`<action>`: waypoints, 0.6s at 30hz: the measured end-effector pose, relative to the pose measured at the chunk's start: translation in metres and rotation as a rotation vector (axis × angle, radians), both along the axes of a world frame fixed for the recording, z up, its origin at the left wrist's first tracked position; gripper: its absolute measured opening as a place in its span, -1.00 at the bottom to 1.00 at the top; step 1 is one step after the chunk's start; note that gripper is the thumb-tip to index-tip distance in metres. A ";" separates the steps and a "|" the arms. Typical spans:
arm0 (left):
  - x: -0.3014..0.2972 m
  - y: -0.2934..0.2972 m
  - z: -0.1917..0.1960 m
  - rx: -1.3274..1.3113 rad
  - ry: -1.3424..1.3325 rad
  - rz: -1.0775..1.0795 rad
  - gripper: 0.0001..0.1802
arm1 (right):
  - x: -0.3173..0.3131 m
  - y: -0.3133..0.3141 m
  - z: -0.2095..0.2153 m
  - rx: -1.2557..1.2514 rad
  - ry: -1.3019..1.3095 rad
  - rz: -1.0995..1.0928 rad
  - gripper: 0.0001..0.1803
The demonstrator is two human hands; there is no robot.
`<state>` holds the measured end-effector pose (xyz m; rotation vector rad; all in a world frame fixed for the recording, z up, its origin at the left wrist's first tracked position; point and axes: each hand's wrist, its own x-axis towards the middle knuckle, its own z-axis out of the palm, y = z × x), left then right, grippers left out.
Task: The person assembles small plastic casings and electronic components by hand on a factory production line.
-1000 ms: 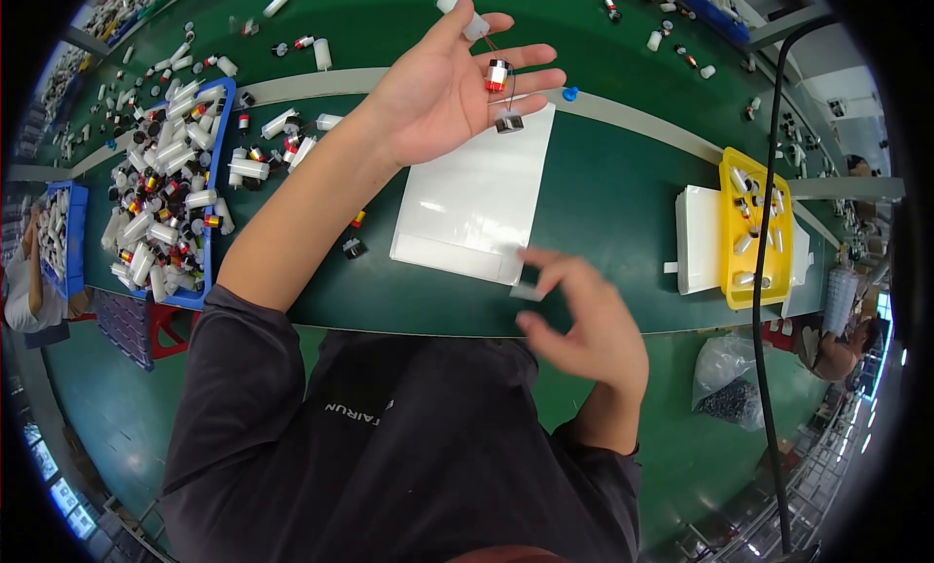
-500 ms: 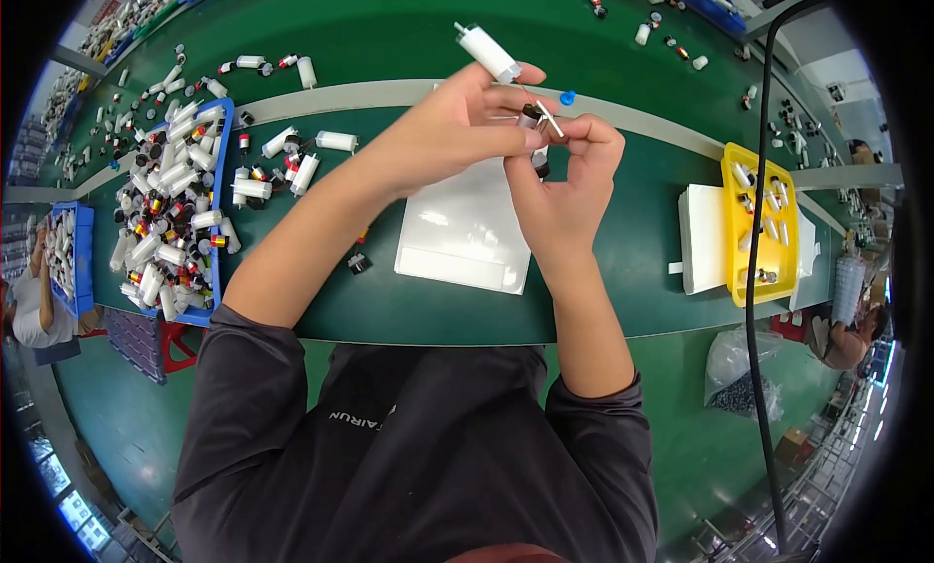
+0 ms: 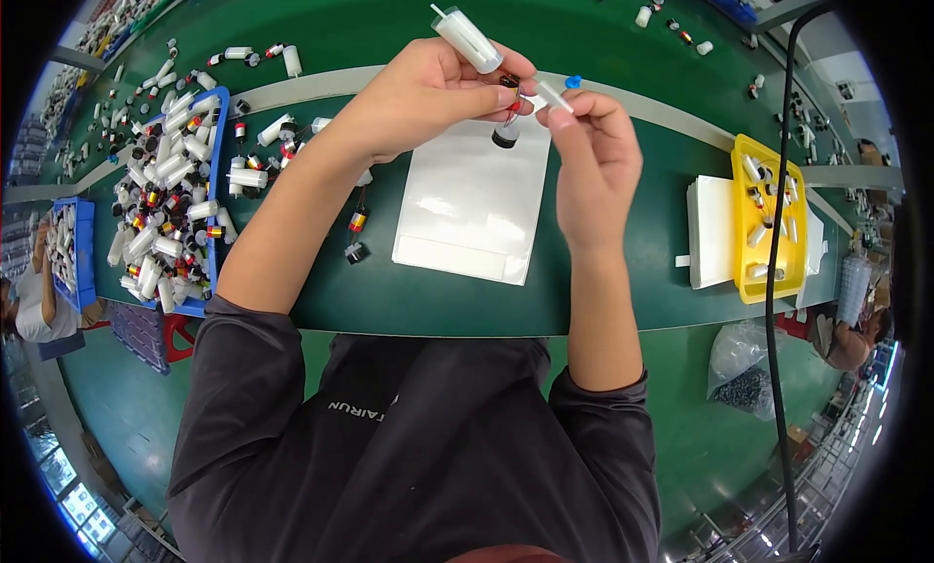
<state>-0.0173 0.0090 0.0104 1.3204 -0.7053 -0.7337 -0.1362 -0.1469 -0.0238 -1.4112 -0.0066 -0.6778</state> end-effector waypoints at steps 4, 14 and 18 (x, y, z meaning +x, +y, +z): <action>-0.002 -0.001 -0.002 0.015 -0.013 -0.020 -0.69 | -0.001 -0.013 0.016 0.272 0.154 0.121 -0.91; -0.002 0.000 -0.005 0.005 -0.017 -0.069 -0.72 | -0.002 -0.030 0.019 0.312 0.248 0.333 -0.93; -0.001 0.002 -0.006 0.028 -0.055 -0.085 -0.71 | -0.001 -0.028 0.016 0.231 0.351 0.339 -0.92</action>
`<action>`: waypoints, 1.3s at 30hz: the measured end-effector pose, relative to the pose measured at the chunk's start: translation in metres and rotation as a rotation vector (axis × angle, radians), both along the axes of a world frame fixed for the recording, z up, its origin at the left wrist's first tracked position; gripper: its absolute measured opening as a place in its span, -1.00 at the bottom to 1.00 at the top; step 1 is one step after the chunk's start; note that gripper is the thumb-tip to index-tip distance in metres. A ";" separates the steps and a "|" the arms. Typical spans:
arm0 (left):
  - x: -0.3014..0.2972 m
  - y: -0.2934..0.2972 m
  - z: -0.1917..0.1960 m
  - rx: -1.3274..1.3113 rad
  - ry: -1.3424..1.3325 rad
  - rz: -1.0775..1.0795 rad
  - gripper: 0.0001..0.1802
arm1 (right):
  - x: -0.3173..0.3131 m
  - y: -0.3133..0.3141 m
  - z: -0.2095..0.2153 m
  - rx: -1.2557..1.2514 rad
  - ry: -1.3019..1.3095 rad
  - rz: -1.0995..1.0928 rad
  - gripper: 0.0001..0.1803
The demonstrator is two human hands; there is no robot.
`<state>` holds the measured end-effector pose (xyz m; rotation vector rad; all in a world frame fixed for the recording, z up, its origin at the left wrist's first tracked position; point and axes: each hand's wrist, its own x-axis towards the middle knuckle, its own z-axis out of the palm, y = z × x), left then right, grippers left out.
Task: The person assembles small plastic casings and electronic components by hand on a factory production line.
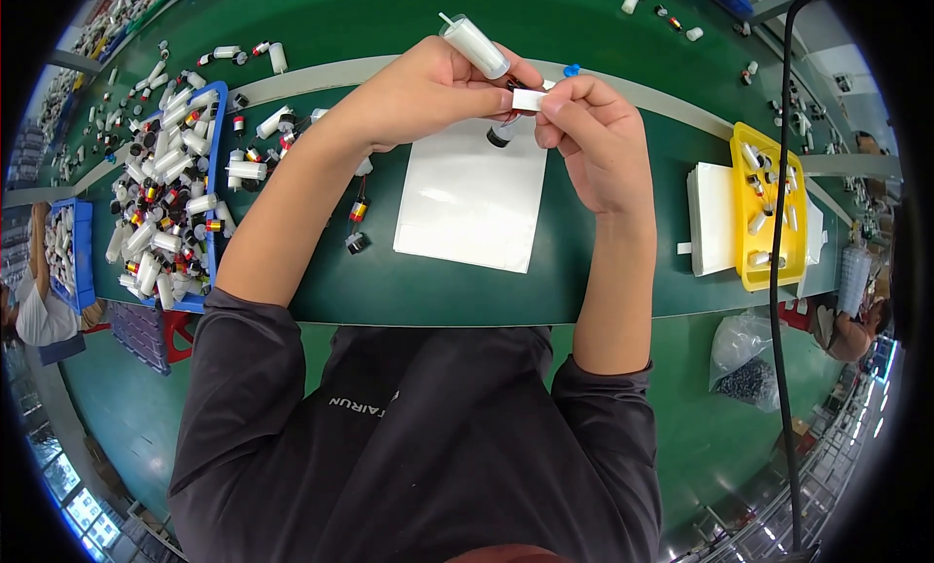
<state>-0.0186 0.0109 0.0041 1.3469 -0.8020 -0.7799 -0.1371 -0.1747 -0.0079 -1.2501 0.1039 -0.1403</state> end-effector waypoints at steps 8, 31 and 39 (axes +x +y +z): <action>0.001 -0.003 -0.001 0.107 -0.075 -0.024 -0.71 | 0.004 0.006 0.002 -0.203 0.047 -0.095 -0.89; -0.009 -0.003 -0.002 -0.107 0.175 -0.083 -0.37 | 0.005 0.015 -0.014 0.557 0.116 0.127 -0.83; 0.084 0.029 -0.002 0.173 -0.676 0.471 -0.66 | -0.091 0.037 0.001 -1.260 -0.136 0.003 -0.87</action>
